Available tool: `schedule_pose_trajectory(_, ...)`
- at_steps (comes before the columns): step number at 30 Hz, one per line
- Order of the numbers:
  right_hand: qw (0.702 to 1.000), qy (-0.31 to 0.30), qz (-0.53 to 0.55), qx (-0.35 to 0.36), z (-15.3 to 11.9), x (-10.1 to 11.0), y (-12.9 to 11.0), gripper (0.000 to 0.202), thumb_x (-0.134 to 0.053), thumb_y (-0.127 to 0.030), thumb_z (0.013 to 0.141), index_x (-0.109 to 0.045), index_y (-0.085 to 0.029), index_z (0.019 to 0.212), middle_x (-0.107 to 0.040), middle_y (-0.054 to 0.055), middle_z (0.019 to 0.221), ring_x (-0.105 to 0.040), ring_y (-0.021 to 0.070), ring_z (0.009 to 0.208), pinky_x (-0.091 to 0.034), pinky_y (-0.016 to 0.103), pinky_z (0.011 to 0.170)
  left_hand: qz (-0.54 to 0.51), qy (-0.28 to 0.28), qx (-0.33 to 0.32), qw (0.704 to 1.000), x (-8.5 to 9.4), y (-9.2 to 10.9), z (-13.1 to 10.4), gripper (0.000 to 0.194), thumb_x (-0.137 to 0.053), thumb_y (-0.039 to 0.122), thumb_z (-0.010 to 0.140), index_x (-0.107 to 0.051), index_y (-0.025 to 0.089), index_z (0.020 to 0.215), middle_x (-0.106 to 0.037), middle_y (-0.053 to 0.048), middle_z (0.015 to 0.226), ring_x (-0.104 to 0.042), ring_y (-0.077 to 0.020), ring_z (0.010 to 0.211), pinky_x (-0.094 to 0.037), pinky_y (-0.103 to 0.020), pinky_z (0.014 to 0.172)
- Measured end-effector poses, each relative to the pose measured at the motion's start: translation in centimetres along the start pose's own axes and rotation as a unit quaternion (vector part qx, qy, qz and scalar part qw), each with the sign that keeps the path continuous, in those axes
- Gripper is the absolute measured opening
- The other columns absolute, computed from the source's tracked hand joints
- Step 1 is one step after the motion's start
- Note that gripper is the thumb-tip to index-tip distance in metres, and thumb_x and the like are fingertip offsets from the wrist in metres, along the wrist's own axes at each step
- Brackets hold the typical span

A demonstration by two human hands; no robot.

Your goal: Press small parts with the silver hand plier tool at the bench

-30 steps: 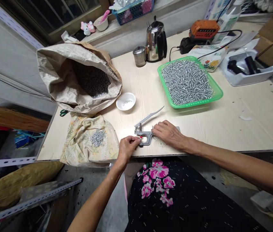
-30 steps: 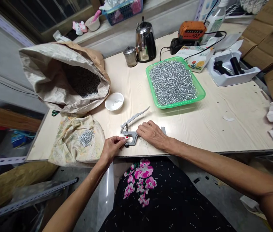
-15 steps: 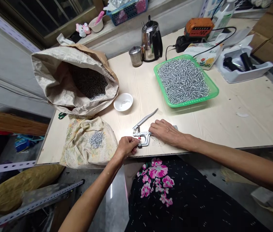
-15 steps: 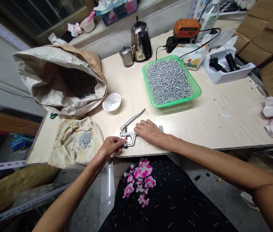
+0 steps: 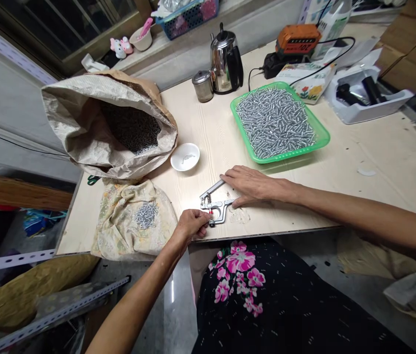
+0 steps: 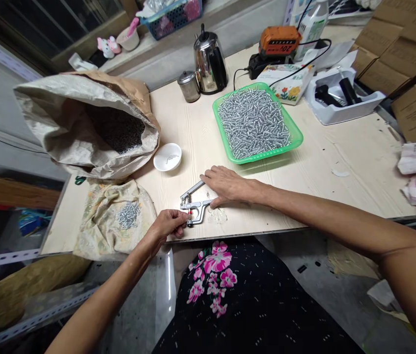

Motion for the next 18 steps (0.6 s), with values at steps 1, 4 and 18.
schedule_pose_trajectory(1,1.000,0.006,0.000,-0.008,0.0,0.0,0.0,0.076,-0.082,-0.055,0.064,-0.053,-0.014,0.121,-0.059,0.015,0.112,-0.051,0.0304,0.098,-0.044,0.042,0.084,0.001,-0.001,-0.001,1.000,0.0,0.0,0.1,0.028,-0.077,0.029,0.073,-0.059,0.012,0.060,-0.049,0.006,0.042,-0.044,-0.0048,0.032,-0.034,-0.016,0.034)
schedule_pose_trajectory(4,0.999,0.016,-0.007,-0.029,0.1,-0.1,-0.1,0.068,-0.084,-0.054,0.061,-0.056,-0.017,0.110,-0.058,0.012,0.105,-0.050,0.0282,0.092,-0.043,0.039,0.077,0.003,-0.003,-0.002,1.000,0.0,-0.1,0.2,0.028,-0.077,0.032,0.072,-0.059,0.013,0.062,-0.049,0.006,0.041,-0.045,-0.0053,0.033,-0.035,-0.016,0.035)
schedule_pose_trajectory(18,0.999,0.019,0.013,-0.040,-0.8,0.6,-1.6,0.032,-0.078,-0.037,0.077,-0.059,-0.016,0.093,-0.058,0.009,0.093,-0.049,0.0236,0.090,-0.040,0.033,0.072,0.422,0.153,-0.410,0.794,-3.1,3.9,-1.3,0.042,-0.066,0.030,0.086,-0.056,0.016,0.124,-0.054,-0.015,0.135,-0.049,-0.0294,0.122,-0.046,-0.044,0.097)
Point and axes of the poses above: each hand's wrist, its own z-axis towards the middle knuckle, its own x-axis out of the back of the hand, y = z × x, the point moved 4 cm from there along z, towards the middle knuckle
